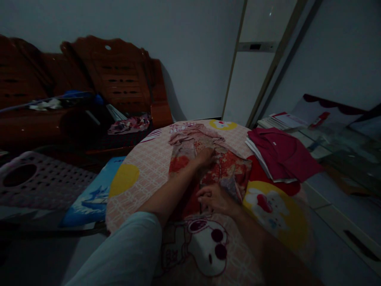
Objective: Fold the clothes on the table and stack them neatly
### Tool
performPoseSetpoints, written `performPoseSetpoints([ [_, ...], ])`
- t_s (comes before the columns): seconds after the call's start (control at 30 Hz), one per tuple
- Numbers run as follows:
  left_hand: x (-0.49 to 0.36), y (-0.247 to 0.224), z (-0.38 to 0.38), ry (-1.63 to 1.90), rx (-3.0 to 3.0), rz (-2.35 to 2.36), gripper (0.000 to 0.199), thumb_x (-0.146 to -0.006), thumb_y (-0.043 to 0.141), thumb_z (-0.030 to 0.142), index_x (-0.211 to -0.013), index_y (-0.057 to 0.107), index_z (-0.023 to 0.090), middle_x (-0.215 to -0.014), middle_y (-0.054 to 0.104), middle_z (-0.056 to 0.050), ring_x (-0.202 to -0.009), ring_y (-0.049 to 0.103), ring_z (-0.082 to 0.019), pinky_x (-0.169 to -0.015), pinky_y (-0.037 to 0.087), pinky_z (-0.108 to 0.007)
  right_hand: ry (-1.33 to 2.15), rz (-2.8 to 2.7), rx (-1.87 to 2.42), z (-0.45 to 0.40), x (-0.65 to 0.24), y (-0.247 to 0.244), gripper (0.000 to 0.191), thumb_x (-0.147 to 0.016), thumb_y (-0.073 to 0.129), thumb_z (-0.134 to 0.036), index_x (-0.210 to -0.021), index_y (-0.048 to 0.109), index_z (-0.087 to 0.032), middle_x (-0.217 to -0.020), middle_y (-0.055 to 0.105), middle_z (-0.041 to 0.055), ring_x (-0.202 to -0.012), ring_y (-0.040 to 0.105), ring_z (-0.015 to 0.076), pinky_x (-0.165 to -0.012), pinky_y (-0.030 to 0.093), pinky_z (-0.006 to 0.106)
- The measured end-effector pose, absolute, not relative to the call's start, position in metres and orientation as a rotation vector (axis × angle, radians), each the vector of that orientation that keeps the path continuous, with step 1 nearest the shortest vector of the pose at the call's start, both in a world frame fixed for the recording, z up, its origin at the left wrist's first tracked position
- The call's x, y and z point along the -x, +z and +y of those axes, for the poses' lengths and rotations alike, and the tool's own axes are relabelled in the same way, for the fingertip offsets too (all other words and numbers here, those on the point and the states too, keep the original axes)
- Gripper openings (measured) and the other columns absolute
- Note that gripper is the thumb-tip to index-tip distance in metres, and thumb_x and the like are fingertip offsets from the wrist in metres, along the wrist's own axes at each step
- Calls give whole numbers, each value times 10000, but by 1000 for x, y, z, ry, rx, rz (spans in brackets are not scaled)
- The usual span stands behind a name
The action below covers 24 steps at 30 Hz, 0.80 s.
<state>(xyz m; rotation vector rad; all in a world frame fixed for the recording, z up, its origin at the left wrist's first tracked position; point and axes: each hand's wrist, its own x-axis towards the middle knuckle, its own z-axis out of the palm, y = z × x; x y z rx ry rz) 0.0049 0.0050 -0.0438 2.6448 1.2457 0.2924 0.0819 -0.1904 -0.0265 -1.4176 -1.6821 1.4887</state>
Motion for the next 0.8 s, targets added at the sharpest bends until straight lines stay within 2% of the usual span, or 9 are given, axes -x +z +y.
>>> performPoseSetpoints([
  [0.07, -11, -54, -8, 425, -2697, 1246, 407, -951, 495, 329, -1278, 591, 107, -1362, 575, -185, -1281, 516, -288, -1138, 321, -441, 1214, -1741, 1526, -183, -100, -20, 194, -838, 608, -205, -978, 734, -160, -656, 669, 15, -515, 592, 129, -518, 451, 244],
  [0.13, -13, -62, -16, 509, -2746, 1279, 438, -978, 445, 354, -1338, 542, 126, -1436, 517, -171, -1343, 456, -285, -1195, 207, -488, 829, -1838, 1663, -175, -123, -13, 174, -849, 612, -207, -961, 738, -165, -784, 721, 65, -716, 671, 183, -659, 481, 278],
  [0.2, -11, -66, -18, 516, -2775, 1279, 425, -991, 416, 371, -1331, 548, 152, -1438, 524, -144, -1336, 466, -272, -1204, 190, -490, 486, -1936, 1879, -168, -146, -7, 166, -877, 598, -237, -934, 733, -159, -885, 736, 116, -862, 684, 235, -744, 467, 311],
  [0.27, -10, -67, -16, 512, -2779, 1276, 425, -996, 403, 388, -1320, 559, 162, -1442, 525, -132, -1329, 477, -269, -1198, 221, -480, 335, -1988, 2080, -163, -166, -5, 196, -913, 566, -285, -909, 719, -163, -916, 735, 134, -901, 683, 256, -755, 447, 321],
  [0.37, -9, -68, -13, 537, -2764, 1266, 436, -999, 397, 396, -1326, 560, 159, -1465, 505, -137, -1351, 462, -270, -1197, 229, -487, 366, -2014, 2199, -161, -183, -6, 208, -934, 556, -341, -942, 696, -186, -950, 737, 112, -934, 682, 244, -754, 426, 301],
  [0.57, -10, -69, -14, 573, -2752, 1242, 418, -982, 449, 367, -1324, 570, 160, -1455, 517, -141, -1353, 463, -264, -1205, 209, -485, 415, -2004, 2185, -161, -184, -13, 236, -914, 603, -346, -1090, 645, -193, -1013, 736, 98, -952, 686, 230, -729, 408, 278],
  [0.7, -9, -70, -14, 582, -2747, 1235, 413, -975, 462, 358, -1315, 578, 153, -1458, 515, -139, -1344, 469, -273, -1209, 188, -484, 418, -1979, 2247, -160, -182, -11, 232, -906, 609, -397, -950, 668, -177, -951, 737, 99, -900, 688, 225, -697, 405, 273],
  [0.8, -8, -73, -13, 600, -2712, 1212, 405, -968, 471, 351, -1313, 577, 166, -1466, 508, -132, -1347, 467, -267, -1202, 211, -470, 296, -1922, 2328, -163, -183, 0, 301, -935, 552, -417, -848, 685, -161, -907, 731, 129, -883, 688, 235, -685, 414, 281],
])
